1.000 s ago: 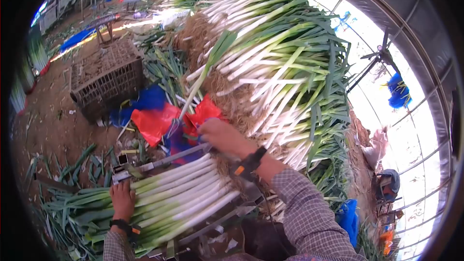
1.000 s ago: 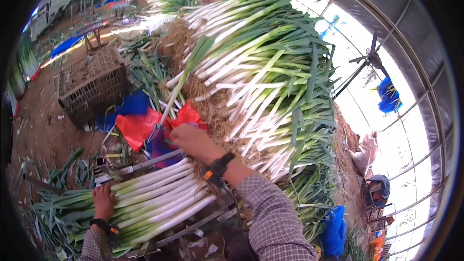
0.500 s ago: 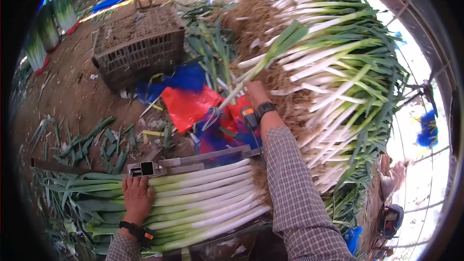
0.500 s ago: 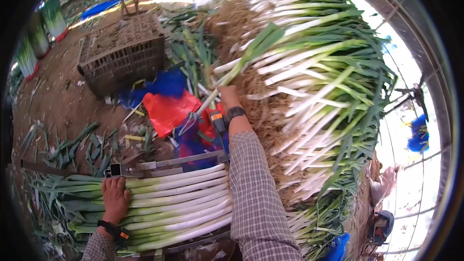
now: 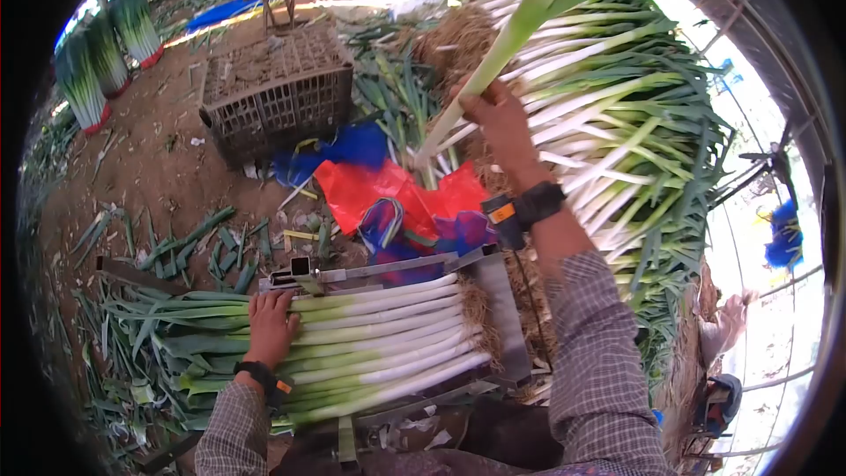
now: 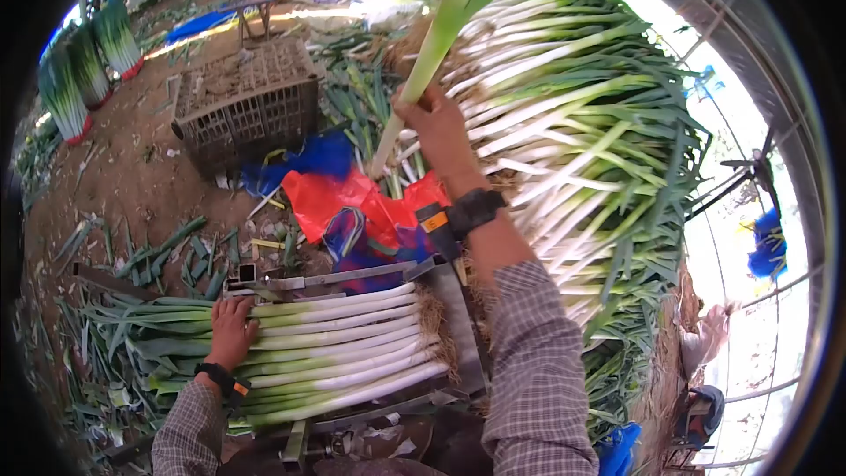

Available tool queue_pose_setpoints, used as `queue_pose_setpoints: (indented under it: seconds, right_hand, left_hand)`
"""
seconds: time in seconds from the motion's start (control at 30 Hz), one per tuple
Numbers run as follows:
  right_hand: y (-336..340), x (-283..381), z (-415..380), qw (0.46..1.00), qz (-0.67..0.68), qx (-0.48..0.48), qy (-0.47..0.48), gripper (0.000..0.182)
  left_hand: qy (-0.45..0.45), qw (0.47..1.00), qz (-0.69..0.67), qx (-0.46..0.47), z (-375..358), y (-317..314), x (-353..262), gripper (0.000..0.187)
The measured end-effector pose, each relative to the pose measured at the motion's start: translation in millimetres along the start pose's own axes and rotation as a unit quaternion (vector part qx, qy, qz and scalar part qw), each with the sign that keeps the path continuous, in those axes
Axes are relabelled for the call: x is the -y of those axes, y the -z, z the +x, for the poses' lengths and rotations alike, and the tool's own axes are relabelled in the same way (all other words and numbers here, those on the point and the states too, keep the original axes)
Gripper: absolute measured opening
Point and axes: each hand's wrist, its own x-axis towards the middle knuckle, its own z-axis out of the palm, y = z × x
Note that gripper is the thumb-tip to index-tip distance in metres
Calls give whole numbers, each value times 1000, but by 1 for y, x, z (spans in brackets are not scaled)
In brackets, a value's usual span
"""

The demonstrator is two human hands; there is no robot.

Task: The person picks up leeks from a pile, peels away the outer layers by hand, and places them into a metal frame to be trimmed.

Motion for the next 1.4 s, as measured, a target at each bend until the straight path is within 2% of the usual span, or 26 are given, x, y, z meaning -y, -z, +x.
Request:
queue_pose_setpoints:
  seconds: [0.07,0.1,0.13,0.23,0.3,0.33,0.37,0.43,0.5,0.53,0.57,0.6,0.67,0.7,0.73,0.77,0.8,0.83,0.93,1.03,1.17,1.2,1.3,1.4]
  right_hand:
    - [15,84,-5,997,-51,44,50,28]
    - [15,128,-14,996,-8,50,77,21]
    - [16,166,-22,994,-35,48,90,22]
    - [5,263,-56,987,-69,67,126,24]
    - [-11,306,-79,977,-112,98,151,26]
    - [-19,322,-89,974,-116,118,153,28]
    - [-29,336,-102,971,-121,138,152,30]
    - [-60,358,-131,968,-121,149,161,29]
    - [-93,374,-165,968,-123,147,163,29]
    - [-104,376,-182,949,-180,138,221,35]
    - [-112,358,-193,952,-106,132,253,44]
    - [-111,358,-220,929,-247,97,260,50]
    - [-114,325,-266,949,-203,110,216,52]
    - [-116,289,-289,955,-184,163,169,52]
    - [-118,254,-312,956,-168,211,118,51]
    - [-127,217,-334,953,-158,222,134,47]
    - [-123,272,-374,955,-121,269,-30,42]
    - [-124,256,-390,963,-152,222,20,38]
    - [-111,252,-421,961,-193,190,47,35]
    - [-79,232,-442,950,-267,150,56,32]
    - [-31,218,-456,941,-313,98,81,28]
    - [-22,221,-459,932,-339,118,48,31]
    - [-8,212,-466,911,-375,133,105,32]
    - [-2,197,-469,920,-337,112,167,36]
  left_hand:
    - [25,994,-91,47,-2,4,11,38]
    - [37,988,-136,70,-3,10,12,38]
    - [58,977,-194,68,0,33,-4,31]
    - [18,968,-246,41,14,111,-55,21]
    - [-7,935,-347,-78,17,170,-104,15]
    - [-84,908,-384,-146,21,192,-123,17]
    - [-93,874,-454,-145,19,223,-149,30]
    - [-168,846,-454,-224,14,265,-193,40]
    - [-138,767,-587,-219,-1,290,-240,35]
    - [-129,735,-634,-203,-14,297,-247,29]
    - [-124,699,-679,-186,-24,302,-251,25]
    - [-121,660,-721,-171,-35,305,-253,24]
    - [-78,630,-743,-212,-54,307,-250,25]
    - [-58,612,-753,-234,-63,309,-248,26]
    - [-33,553,-804,-217,-75,311,-248,31]
    - [-18,521,-827,-208,-84,309,-247,30]
    - [-3,490,-849,-199,-90,304,-246,29]
    - [13,457,-869,-189,-96,298,-244,28]
    - [31,440,-884,-151,-116,274,-241,28]
    - [78,426,-880,-193,-117,265,-249,28]
    - [74,436,-850,-286,-114,259,-250,23]
    - [82,427,-847,-305,-116,261,-251,23]
    - [104,412,-853,-303,-116,257,-254,24]
    - [123,414,-836,-337,-107,250,-248,24]
